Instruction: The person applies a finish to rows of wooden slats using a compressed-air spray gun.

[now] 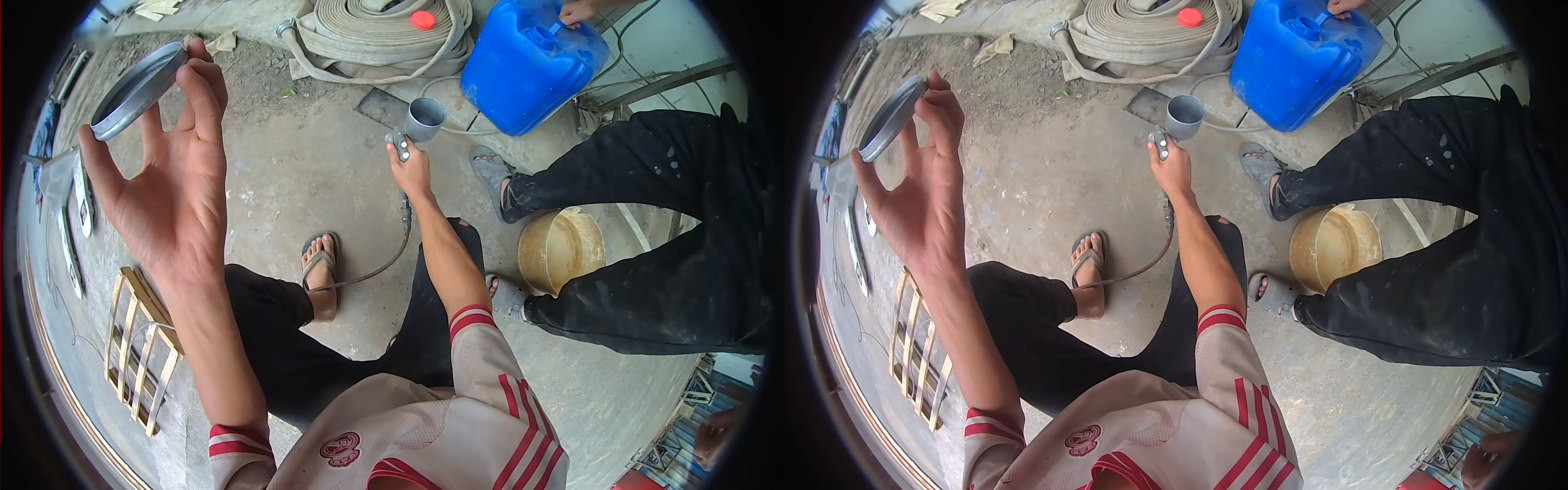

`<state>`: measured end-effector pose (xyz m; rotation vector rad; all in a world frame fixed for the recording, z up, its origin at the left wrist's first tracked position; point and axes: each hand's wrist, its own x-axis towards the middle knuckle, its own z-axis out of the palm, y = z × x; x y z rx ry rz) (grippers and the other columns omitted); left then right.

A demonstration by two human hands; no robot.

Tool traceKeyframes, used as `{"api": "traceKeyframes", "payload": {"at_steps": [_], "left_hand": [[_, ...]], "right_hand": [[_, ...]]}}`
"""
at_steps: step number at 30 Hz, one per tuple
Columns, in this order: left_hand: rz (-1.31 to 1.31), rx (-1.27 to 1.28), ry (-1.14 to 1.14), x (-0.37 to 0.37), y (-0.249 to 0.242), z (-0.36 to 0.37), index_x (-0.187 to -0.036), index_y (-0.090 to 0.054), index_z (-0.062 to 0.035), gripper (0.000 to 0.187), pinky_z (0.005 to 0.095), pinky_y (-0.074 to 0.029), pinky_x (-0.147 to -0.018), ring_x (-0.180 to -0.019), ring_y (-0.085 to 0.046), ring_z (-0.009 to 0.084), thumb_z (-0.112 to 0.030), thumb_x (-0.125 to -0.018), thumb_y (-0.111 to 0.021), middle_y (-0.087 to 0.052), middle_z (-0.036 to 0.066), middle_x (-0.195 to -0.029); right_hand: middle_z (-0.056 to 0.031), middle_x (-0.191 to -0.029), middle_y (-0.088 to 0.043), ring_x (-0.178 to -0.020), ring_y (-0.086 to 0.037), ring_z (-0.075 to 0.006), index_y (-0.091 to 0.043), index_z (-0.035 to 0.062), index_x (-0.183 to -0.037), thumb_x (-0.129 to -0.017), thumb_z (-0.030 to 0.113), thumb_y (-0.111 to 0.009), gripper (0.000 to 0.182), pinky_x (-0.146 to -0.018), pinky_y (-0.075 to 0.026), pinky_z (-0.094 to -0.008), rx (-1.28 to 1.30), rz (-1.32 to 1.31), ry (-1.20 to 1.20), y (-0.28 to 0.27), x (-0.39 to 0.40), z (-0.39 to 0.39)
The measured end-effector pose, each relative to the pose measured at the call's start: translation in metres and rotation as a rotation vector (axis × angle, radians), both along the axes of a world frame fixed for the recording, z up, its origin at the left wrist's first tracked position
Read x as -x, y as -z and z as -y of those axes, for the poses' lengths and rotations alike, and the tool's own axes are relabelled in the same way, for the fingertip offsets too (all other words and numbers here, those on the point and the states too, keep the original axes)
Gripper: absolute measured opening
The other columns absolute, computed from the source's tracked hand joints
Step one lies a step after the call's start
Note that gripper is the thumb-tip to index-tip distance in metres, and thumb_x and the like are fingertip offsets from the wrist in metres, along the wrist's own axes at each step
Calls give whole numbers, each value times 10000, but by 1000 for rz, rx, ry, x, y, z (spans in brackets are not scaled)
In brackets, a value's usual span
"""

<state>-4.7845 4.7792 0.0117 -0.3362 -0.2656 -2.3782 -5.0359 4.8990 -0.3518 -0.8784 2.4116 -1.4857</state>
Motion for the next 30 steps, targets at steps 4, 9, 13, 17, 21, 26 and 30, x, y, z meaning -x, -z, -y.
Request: {"api": "traceKeyframes", "payload": {"at_steps": [4, 9, 13, 17, 21, 26, 30], "left_hand": [[8, 9, -28, -8, -2, 4, -1653, -322, -45, 893, 570, -510, -1220, -1478, -385, 472, -140, -937, -847, -288, 374, -1580], [44, 21, -31, -9, -5, 1, -1656, -325, -50, 904, 572, -511, -1221, -1485, -387, 477, -130, -926, -852, -289, 376, -1582], [48, 61, -7, -12, -1, -1, -1661, -326, -68, 899, 586, -514, -1214, -1477, -401, 481, -132, -929, -843, -288, 381, -1583], [36, 47, 1, -10, 0, -4, -1662, -331, -82, 892, 598, -517, -1207, -1472, -406, 491, -140, -932, -840, -289, 385, -1583], [45, 69, -13, -11, 1, -8, -1656, -336, -69, 861, 581, -516, -1212, -1462, -415, 494, -155, -954, -827, -284, 395, -1585], [59, 82, -19, -9, 3, -11, -1652, -332, -47, 840, 556, -519, -1212, -1460, -416, 488, -193, -979, -813, -277, 400, -1591], [65, 89, -22, -5, 3, -13, -1647, -335, -35, 827, 550, -514, -1218, -1462, -412, 487, -212, -990, -805, -269, 402, -1595]], "right_hand": [[-268, -897, -758, -881, -741, -494, -738, 70, -1196, -1006, 289, -718, 291, -747, -581, -567, -44, -51, 11, 3, 1, 0], [-265, -891, -758, -881, -742, -491, -738, 71, -1209, -1012, 290, -710, 296, -733, -585, -560, 21, -70, 17, 6, 1, 0], [-262, -883, -757, -861, -745, -482, -753, 64, -1179, -1019, 315, -723, 299, -716, -582, -544, -21, -63, -15, 4, -2, -1], [-260, -847, -750, -830, -744, -477, -774, 51, -1097, -1032, 363, -721, 323, -695, -574, -535, 10, -40, -11, 0, -4, -1], [-268, -818, -740, -812, -739, -484, -778, 40, -1070, -1035, 363, -709, 332, -685, -574, -539, -15, -70, 1, 4, -1, -2], [-270, -809, -737, -796, -736, -490, -781, 34, -1048, -1030, 341, -698, 319, -682, -577, -545, -11, -90, 12, 3, -3, -1], [-265, -792, -734, -782, -735, -487, -778, 35, -1044, -1026, 324, -696, 301, -676, -576, -547, 7, -98, 12, 8, 0, 1]]}}
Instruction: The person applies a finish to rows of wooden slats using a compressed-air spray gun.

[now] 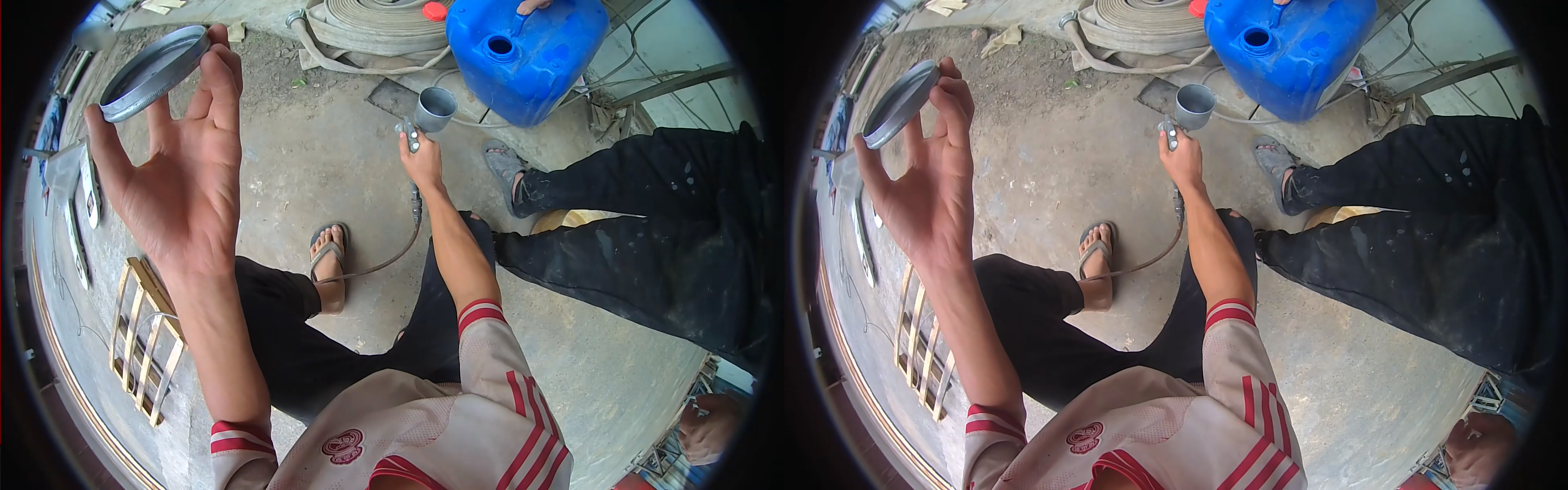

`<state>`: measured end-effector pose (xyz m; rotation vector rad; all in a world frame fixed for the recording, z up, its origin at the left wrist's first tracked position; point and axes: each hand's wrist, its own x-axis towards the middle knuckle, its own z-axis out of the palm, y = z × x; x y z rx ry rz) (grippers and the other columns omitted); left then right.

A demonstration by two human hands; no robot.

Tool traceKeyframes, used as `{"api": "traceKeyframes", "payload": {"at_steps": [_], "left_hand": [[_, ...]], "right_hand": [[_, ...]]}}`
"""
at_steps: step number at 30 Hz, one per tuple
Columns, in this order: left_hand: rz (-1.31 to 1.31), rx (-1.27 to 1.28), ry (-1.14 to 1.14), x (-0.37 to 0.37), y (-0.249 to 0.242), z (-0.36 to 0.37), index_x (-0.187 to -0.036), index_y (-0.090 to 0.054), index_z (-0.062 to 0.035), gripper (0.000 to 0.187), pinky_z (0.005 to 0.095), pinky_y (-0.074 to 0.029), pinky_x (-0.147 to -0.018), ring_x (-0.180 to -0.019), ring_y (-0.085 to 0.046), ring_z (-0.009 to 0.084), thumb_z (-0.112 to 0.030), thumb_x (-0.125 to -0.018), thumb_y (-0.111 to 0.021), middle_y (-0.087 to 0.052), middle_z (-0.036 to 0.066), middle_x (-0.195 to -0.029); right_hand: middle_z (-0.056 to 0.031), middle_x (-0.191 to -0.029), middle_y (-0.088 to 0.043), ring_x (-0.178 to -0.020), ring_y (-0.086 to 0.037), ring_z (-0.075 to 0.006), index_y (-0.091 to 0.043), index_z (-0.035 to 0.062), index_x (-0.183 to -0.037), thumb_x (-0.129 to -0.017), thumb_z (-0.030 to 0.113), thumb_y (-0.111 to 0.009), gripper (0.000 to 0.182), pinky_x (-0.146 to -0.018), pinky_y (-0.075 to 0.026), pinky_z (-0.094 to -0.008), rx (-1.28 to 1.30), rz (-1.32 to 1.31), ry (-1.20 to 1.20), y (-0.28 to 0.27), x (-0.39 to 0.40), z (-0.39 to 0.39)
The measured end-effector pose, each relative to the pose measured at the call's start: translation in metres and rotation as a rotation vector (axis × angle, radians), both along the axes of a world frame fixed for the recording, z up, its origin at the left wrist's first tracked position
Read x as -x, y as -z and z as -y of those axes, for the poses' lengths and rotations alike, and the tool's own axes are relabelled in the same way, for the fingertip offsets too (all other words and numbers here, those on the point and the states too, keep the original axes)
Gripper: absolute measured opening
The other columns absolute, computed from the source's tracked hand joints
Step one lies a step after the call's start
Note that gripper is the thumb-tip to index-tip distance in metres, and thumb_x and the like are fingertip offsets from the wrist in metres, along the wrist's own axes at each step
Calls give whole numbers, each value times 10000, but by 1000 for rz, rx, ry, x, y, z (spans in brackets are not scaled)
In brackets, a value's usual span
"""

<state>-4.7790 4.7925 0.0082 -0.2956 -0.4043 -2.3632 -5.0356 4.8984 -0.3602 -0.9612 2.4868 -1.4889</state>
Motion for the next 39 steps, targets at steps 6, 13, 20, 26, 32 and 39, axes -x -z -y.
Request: {"api": "traceKeyframes", "payload": {"at_steps": [6, 13, 20, 26, 32, 39], "left_hand": [[-4, 12, 13, -1, 0, 2, -1652, -327, -39, 831, 547, -504, -1227, -1466, -404, 487, -216, -994, -803, -262, 402, -1599], [9, 19, -11, 3, 2, 9, -1664, -310, -61, 853, 550, -506, -1229, -1464, -413, 496, -220, -990, -809, -259, 404, -1604], [64, 9, -29, 10, 0, 11, -1661, -315, -62, 850, 533, -515, -1223, -1462, -419, 491, -235, -993, -812, -267, 400, -1604], [57, 11, -73, 9, -4, 13, -1664, -302, -55, 848, 528, -524, -1213, -1452, -433, 485, -248, -1007, -801, -279, 397, -1602], [67, 6, -92, 3, -2, 10, -1665, -293, -59, 851, 527, -530, -1213, -1453, -437, 487, -254, -1009, -798, -285, 396, -1601], [70, 9, -60, 6, -1, 14, -1661, -303, -65, 854, 527, -517, -1228, -1463, -424, 497, -242, -997, -810, -271, 398, -1607]], "right_hand": [[-256, -767, -729, -762, -734, -482, -772, 39, -1040, -1026, 327, -696, 297, -663, -573, -544, -8, -27, -1, -1, -1, 1], [-260, -772, -727, -756, -729, -484, -775, 32, -1032, -1027, 318, -696, 297, -659, -571, -545, -27, -73, 4, -1, 2, 4], [-262, -795, -734, -779, -732, -484, -776, 31, -1051, -1018, 288, -709, 268, -687, -571, -547, 0, -14, -12, 2, 3, 7], [-250, -808, -743, -807, -743, -469, -777, 54, -1080, -1006, 296, -725, 259, -699, -570, -533, -12, 34, 2, 3, 1, 12], [-251, -802, -744, -795, -744, -468, -779, 52, -1058, -1016, 310, -709, 270, -699, -575, -534, -60, 26, 5, -2, -3, 12], [-247, -779, -741, -772, -743, -470, -780, 45, -1023, -1017, 323, -699, 290, -697, -580, -542, -76, -13, -11, 7, -5, 12]]}}
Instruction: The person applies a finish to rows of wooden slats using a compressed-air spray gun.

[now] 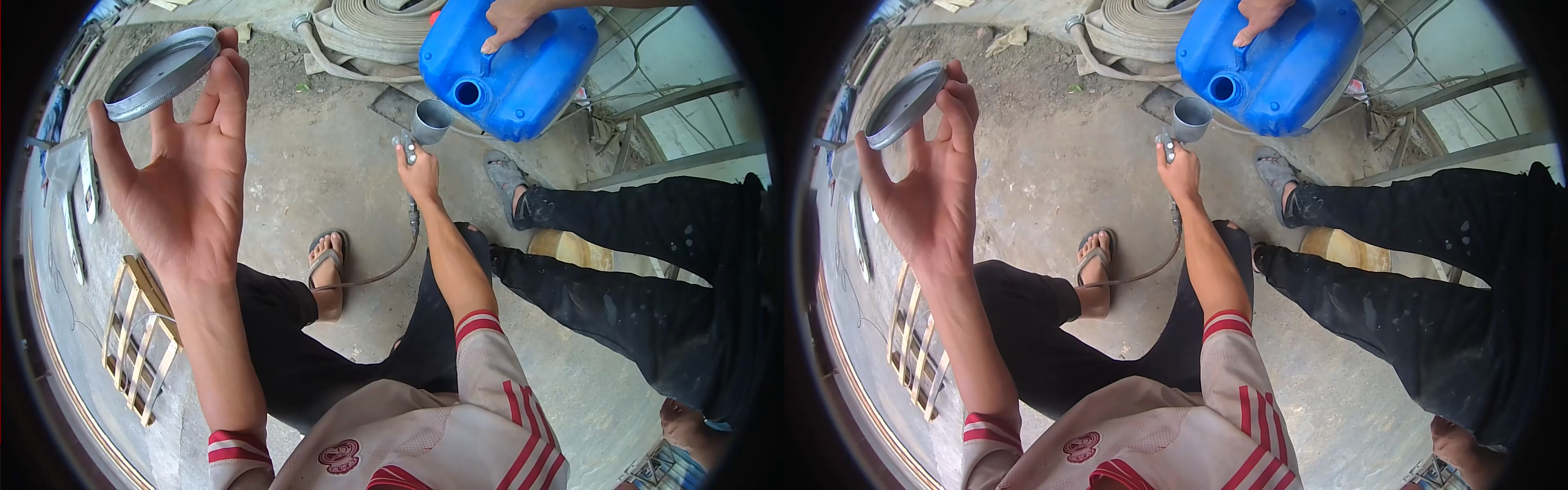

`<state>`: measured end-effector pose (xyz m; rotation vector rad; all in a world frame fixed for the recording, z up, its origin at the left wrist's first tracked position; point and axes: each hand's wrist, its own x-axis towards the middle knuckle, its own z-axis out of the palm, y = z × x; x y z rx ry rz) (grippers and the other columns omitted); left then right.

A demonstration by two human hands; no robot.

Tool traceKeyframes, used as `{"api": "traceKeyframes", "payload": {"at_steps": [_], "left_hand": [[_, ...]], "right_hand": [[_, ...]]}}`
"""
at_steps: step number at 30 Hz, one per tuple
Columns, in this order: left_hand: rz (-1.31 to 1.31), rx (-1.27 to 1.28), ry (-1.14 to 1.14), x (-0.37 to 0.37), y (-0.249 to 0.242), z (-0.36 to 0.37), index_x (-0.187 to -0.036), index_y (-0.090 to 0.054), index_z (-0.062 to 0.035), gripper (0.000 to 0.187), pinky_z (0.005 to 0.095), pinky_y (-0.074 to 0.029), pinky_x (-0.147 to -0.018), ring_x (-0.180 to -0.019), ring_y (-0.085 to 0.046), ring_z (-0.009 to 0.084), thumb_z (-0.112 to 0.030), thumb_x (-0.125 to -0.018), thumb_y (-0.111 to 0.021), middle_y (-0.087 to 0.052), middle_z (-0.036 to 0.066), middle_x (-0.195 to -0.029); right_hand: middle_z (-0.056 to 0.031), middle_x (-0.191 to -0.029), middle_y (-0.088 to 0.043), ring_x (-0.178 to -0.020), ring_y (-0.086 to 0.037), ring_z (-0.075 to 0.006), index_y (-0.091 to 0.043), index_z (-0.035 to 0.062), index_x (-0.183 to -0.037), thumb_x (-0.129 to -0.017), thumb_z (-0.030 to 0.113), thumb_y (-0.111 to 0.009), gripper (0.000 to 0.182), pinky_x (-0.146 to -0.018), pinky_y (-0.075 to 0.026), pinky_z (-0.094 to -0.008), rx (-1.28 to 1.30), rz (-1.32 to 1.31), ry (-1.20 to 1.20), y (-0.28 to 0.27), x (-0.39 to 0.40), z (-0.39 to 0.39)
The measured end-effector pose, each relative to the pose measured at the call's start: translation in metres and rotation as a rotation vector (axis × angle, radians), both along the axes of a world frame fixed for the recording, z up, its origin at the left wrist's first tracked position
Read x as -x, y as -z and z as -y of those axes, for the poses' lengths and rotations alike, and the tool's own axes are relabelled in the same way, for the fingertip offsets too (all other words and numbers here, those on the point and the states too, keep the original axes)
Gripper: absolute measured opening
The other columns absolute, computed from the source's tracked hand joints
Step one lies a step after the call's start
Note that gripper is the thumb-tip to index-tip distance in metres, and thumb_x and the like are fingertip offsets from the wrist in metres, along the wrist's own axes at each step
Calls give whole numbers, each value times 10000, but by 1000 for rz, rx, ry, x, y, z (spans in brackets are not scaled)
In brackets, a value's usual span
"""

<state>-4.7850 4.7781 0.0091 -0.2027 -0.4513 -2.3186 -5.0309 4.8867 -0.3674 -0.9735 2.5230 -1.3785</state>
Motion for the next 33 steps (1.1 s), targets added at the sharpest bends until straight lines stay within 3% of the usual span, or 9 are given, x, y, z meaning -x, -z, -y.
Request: {"api": "traceKeyframes", "payload": {"at_steps": [15, 20, 33], "left_hand": [[-17, -11, 26, -3, 0, 7, -1661, -300, -54, 831, 537, -505, -1231, -1465, -418, 499, -215, -1009, -790, -260, 402, -1612], [-10, 5, 42, -2, 0, 6, -1661, -299, -50, 834, 538, -500, -1236, -1469, -414, 498, -209, -1006, -790, -258, 409, -1607], [-25, 12, 69, -7, 2, 7, -1662, -296, -57, 850, 556, -498, -1239, -1478, -410, 511, -210, -993, -798, -249, 417, -1611]], "right_hand": [[-239, -748, -727, -726, -731, -466, -760, 28, -978, -1020, 302, -696, 285, -652, -566, -526, 64, 12, 11, -22, -16, -14], [-252, -746, -719, -724, -730, -467, -750, 3, -930, -1017, 287, -706, 301, -644, -554, -521, 125, 84, 7, -52, -26, -24], [-252, -740, -716, -725, -730, -461, -735, -21, -854, -1012, 290, -714, 349, -668, -556, -517, 126, 126, -34, -57, -40, -32]]}}
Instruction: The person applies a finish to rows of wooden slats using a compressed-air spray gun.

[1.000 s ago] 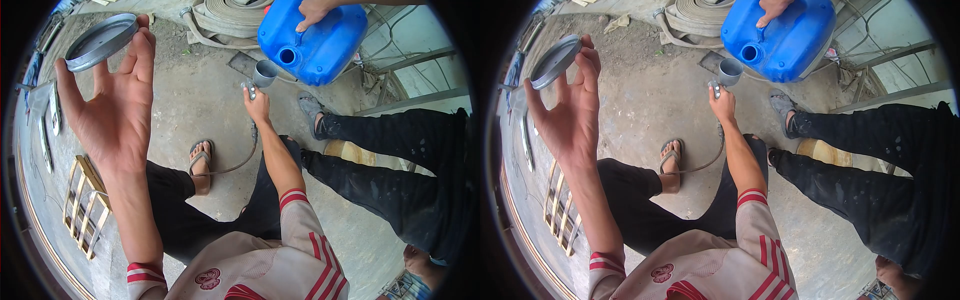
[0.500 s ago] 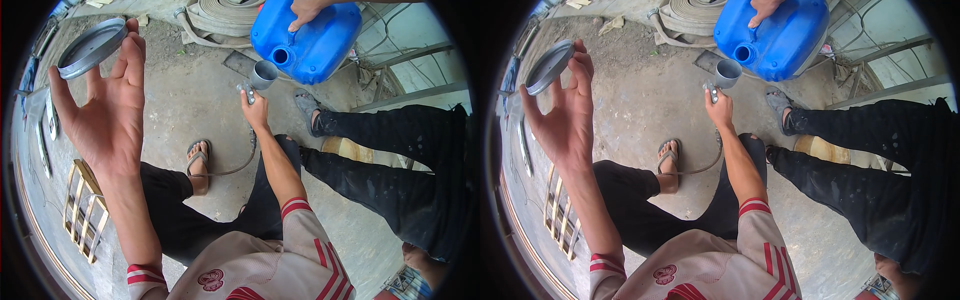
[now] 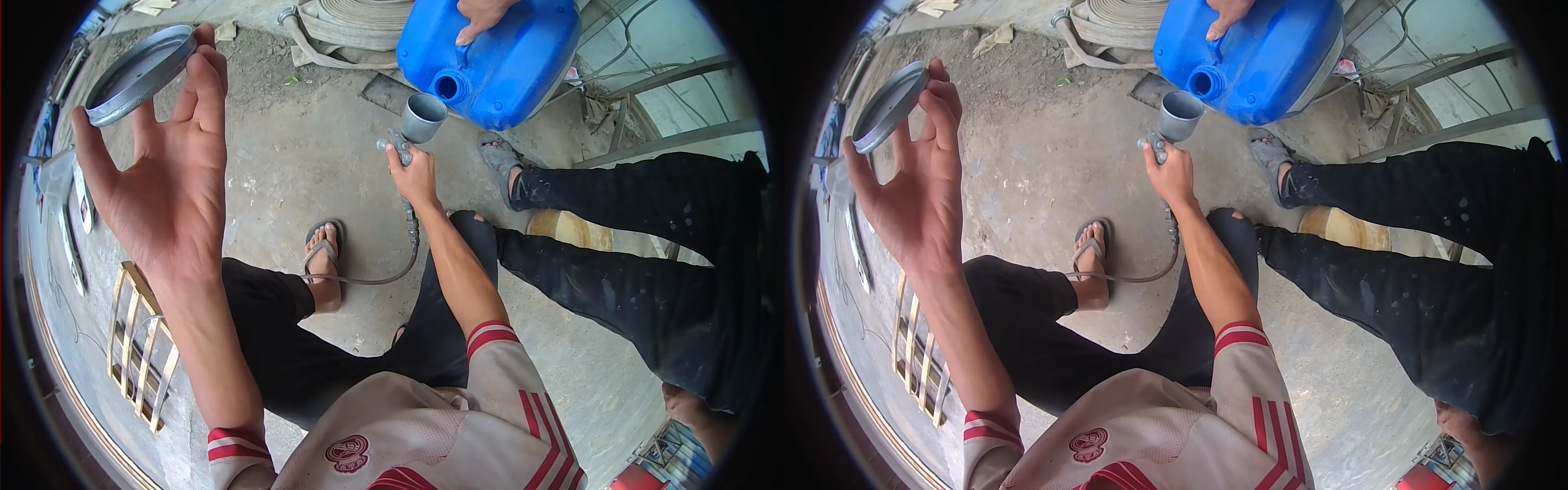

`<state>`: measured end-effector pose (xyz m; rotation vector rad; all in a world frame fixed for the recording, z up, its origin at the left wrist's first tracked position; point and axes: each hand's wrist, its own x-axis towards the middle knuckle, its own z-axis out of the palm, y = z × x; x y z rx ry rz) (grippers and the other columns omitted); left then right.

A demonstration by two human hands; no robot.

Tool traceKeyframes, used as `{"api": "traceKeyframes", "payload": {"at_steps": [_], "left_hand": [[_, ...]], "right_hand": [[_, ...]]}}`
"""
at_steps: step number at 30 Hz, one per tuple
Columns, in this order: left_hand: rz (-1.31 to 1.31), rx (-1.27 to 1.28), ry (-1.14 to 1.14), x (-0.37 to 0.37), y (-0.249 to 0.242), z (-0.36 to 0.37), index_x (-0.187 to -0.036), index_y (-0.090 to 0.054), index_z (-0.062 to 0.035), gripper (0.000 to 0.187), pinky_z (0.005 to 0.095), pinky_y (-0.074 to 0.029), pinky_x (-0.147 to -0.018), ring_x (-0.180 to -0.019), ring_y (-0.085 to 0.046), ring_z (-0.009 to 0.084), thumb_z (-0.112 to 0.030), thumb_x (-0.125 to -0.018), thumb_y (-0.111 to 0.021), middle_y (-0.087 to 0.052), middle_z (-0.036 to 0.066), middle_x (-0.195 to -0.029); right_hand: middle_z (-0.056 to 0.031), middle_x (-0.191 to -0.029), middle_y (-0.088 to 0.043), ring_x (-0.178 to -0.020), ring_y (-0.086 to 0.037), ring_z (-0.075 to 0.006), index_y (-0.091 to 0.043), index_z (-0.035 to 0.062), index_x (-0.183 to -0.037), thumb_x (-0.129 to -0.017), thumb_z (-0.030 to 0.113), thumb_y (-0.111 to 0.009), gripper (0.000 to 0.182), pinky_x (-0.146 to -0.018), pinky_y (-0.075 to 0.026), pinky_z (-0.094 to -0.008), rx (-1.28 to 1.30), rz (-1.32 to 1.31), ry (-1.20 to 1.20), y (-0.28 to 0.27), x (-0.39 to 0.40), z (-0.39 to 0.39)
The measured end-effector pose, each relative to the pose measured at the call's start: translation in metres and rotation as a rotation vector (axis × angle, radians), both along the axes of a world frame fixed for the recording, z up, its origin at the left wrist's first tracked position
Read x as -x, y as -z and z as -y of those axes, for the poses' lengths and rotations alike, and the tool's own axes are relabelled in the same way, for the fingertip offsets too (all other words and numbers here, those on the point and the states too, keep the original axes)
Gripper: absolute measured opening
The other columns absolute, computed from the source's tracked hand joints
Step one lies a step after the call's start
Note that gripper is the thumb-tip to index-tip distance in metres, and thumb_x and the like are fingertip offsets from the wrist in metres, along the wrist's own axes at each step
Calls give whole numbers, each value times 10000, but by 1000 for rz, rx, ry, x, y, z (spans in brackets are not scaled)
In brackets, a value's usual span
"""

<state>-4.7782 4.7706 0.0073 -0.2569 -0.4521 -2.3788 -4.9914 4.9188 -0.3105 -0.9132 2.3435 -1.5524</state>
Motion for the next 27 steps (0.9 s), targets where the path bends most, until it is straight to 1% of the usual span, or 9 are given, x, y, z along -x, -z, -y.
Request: {"api": "traceKeyframes", "payload": {"at_steps": [5, 8, 14, 17, 23, 27], "left_hand": [[-24, -12, 30, 5, 0, 6, -1647, -338, -55, 831, 554, -492, -1246, -1484, -398, 511, -201, -979, -811, -256, 407, -1610], [14, -16, 61, 6, 0, 13, -1639, -356, -50, 834, 553, -483, -1253, -1490, -386, 508, -199, -965, -825, -258, 406, -1608], [16, -25, 68, 9, -2, 10, -1645, -355, -51, 846, 552, -477, -1255, -1493, -380, 506, -184, -955, -828, -253, 406, -1611], [26, -13, 58, 5, -1, 14, -1649, -350, -53, 849, 553, -477, -1253, -1492, -381, 507, -178, -956, -824, -253, 406, -1610], [24, 1, 54, 5, 0, 14, -1664, -331, -58, 882, 556, -479, -1251, -1488, -389, 510, -174, -946, -830, -252, 408, -1611], [31, 4, 58, 5, 0, 14, -1666, -329, -61, 898, 555, -481, -1250, -1489, -389, 510, -175, -936, -840, -253, 407, -1610]], "right_hand": [[-245, -731, -717, -720, -732, -455, -740, -17, -866, -1008, 296, -717, 345, -663, -556, -518, 0, 19, 44, 6, -10, 1], [-246, -735, -719, -722, -733, -456, -748, -12, -887, -1007, 307, -718, 341, -662, -556, -523, -46, -6, 39, 14, -8, 1], [-249, -741, -722, -720, -734, -457, -748, -5, -892, -1008, 307, -715, 334, -665, -559, -529, -75, -18, 14, 15, -11, -3], [-251, -735, -718, -711, -732, -457, -744, -6, -884, -1008, 304, -714, 336, -654, -558, -530, -16, -51, 12, 24, -12, -2], [-249, -734, -719, -701, -732, -453, -742, -10, -886, -1013, 298, -710, 335, -633, -553, -526, -57, -50, 15, 30, -9, 0], [-249, -735, -719, -696, -732, -452, -741, -4, -884, -1016, 294, -709, 327, -630, -552, -521, -33, -62, 25, 29, -6, 1]]}}
